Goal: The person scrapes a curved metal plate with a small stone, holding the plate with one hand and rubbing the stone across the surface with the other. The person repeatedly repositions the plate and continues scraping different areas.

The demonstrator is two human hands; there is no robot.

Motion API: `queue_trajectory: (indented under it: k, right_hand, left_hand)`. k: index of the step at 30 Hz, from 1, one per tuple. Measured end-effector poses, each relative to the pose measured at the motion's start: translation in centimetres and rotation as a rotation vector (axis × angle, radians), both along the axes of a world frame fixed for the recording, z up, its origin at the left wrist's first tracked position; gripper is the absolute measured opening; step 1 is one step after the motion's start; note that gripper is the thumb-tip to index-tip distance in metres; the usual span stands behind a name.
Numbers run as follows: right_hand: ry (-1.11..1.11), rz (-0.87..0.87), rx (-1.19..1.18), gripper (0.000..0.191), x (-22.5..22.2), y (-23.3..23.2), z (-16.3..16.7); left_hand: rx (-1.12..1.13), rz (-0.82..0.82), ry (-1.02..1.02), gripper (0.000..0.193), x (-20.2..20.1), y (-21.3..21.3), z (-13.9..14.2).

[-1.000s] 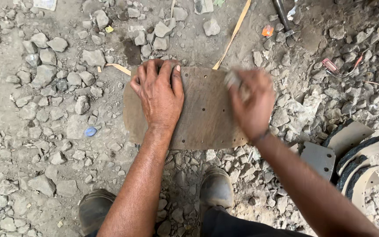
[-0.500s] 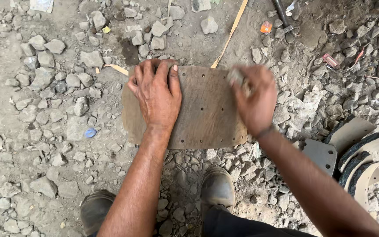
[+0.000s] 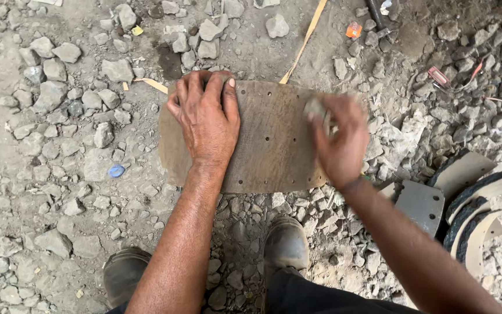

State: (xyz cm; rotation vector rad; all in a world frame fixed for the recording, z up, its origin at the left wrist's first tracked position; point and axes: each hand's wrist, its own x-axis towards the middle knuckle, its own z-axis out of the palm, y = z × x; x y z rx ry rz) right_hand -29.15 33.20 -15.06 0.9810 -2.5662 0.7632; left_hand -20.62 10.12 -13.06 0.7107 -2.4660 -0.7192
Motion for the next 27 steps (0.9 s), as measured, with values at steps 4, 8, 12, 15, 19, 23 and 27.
queue_trajectory:
  k: [4,8,12,15,19,23,27]
  right_hand:
    - [-0.106,0.165,-0.022,0.022,9.1,1.2,3.2]
    - [-0.235,-0.016,0.163,0.029,7.0,1.5,2.4]
    - [-0.223,-0.074,-0.118,0.019,-2.8,0.9,-1.4]
    - [-0.142,-0.003,-0.05,0.018,-1.5,2.3,-1.8]
    - [-0.099,0.081,0.085,0.028,9.0,4.7,0.0]
    - [-0.128,0.112,0.054,0.024,8.2,3.6,0.1]
    - [-0.1,0.002,-0.089,0.027,-0.9,0.7,-0.8]
  left_hand:
    - [-0.015,0.005,-0.017,0.02,0.0,0.0,-0.3]
    - [-0.039,0.009,-0.034,0.021,-0.2,-0.1,-0.8]
    - [-0.015,-0.001,-0.043,0.023,0.0,0.0,-0.6]
    - [-0.034,0.003,-0.033,0.022,0.0,0.0,-0.4]
    - [-0.016,0.013,-0.051,0.022,-0.2,-0.1,-0.6]
    - [-0.022,0.004,-0.05,0.021,-0.2,-0.1,-0.7]
    - [-0.023,0.002,-0.052,0.02,0.1,0.1,-0.3]
